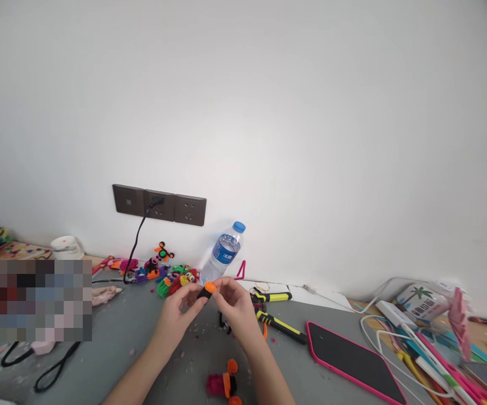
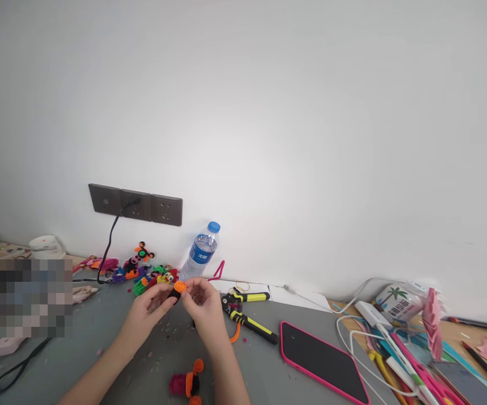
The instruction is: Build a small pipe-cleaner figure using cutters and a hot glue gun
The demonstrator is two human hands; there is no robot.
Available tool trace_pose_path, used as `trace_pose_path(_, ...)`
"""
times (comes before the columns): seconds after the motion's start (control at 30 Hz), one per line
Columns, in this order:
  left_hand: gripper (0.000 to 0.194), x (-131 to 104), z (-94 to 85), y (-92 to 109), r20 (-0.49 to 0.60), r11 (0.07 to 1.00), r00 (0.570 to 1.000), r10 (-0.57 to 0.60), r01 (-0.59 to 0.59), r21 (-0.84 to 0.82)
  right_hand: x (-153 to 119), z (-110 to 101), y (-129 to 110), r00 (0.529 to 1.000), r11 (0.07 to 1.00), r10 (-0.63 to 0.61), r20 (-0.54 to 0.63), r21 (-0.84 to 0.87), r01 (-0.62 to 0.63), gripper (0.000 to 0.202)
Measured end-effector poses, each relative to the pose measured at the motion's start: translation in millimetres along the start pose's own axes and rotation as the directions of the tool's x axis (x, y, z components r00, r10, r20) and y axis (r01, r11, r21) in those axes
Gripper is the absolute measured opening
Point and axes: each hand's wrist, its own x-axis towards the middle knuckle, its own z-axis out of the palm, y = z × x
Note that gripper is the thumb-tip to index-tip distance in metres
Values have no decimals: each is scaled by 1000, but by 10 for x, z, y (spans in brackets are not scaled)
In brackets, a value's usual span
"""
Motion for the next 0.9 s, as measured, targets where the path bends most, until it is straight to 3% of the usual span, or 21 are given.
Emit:
trace_pose_path(0.57,28,54,-1,-41,-17,987,998,-52,49,-151,1,-86,-84,998,998,49,43,-35,-47,33)
trace_pose_path(0.9,31,39,-1,-3,25,992,997,-73,75,-104,18,-100,-31,998,994,47,29,-105,-44,28)
